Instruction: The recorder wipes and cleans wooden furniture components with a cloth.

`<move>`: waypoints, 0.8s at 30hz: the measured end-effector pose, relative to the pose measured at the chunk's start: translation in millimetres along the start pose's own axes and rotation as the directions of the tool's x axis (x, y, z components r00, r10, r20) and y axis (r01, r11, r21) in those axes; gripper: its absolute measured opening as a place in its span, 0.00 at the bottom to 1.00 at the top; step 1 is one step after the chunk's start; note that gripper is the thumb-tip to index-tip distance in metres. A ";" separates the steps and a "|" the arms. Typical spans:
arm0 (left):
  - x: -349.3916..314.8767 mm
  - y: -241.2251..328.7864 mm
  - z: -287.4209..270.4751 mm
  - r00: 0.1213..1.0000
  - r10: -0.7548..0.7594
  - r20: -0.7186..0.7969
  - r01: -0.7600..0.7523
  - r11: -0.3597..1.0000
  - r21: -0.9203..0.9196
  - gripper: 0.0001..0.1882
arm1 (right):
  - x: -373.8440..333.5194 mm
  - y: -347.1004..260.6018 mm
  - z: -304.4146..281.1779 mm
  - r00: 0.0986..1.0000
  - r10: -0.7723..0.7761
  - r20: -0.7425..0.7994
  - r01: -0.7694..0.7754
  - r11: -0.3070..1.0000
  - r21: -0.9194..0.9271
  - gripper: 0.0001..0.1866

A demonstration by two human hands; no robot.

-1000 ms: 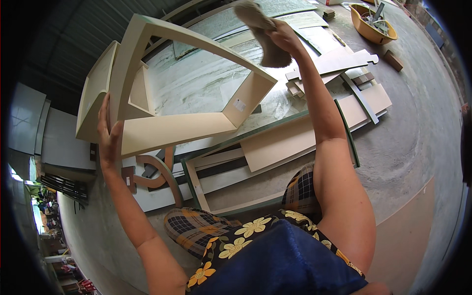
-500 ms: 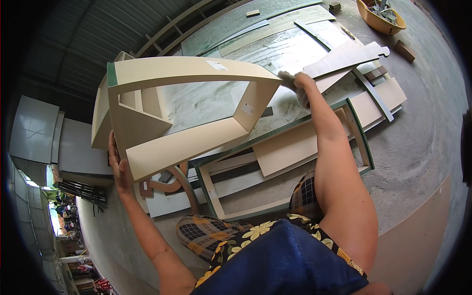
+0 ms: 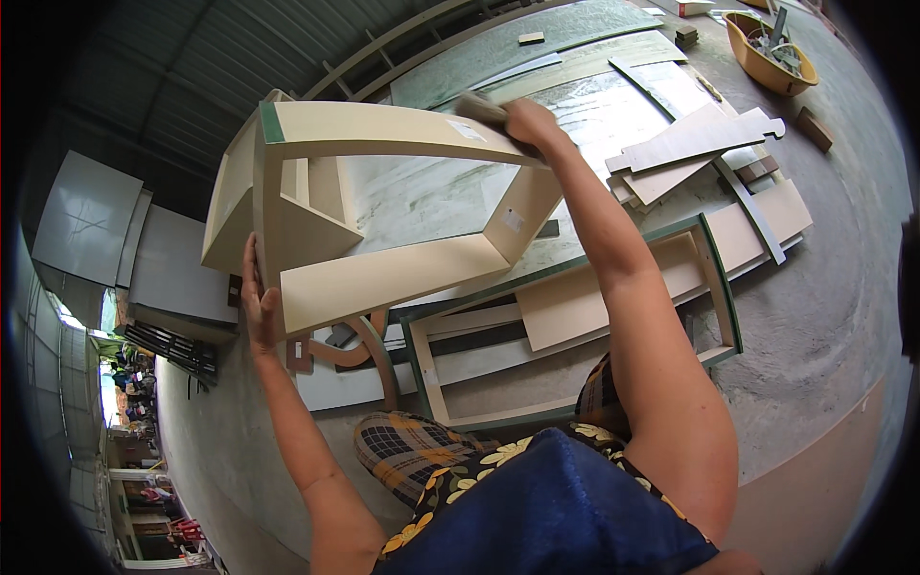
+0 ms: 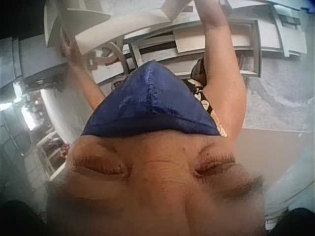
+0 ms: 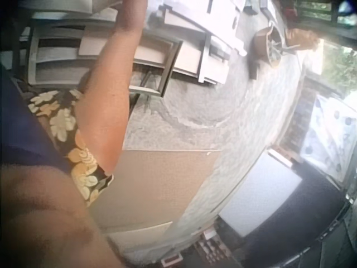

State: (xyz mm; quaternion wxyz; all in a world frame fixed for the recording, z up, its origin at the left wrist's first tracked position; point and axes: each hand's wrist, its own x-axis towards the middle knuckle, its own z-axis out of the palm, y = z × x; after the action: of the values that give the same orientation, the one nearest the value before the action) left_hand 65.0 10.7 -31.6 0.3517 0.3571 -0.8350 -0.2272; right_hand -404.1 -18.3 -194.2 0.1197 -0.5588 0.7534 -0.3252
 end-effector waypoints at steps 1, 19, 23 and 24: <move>0.2 -2.0 0.9 1.000 0.004 0.007 -0.004 1.000 0.011 0.58 | -2.6 29.8 10.3 0.982 0.187 0.035 -0.185 0.981 -0.055 0.18; 4.1 -8.8 0.6 0.997 0.060 -0.054 -0.057 0.996 0.064 0.49 | -91.2 -167.7 -110.6 0.883 -0.416 -0.216 0.469 0.788 0.398 0.28; 9.6 -9.6 -4.2 0.998 0.047 -0.049 -0.043 0.996 0.083 0.49 | -102.2 -176.8 -100.5 0.908 -0.368 -0.203 0.412 0.873 0.262 0.32; 11.7 -11.3 -3.6 0.998 0.053 -0.037 -0.048 0.992 0.118 0.51 | -104.2 -180.5 -98.9 0.903 -0.342 -0.260 0.391 0.905 0.168 0.32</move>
State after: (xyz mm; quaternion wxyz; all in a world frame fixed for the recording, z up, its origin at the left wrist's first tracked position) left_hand 66.8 -5.9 -31.5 0.3523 0.3602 -0.8485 -0.1619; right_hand -283.9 83.3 -25.6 0.0302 -0.6343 0.6030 -0.4828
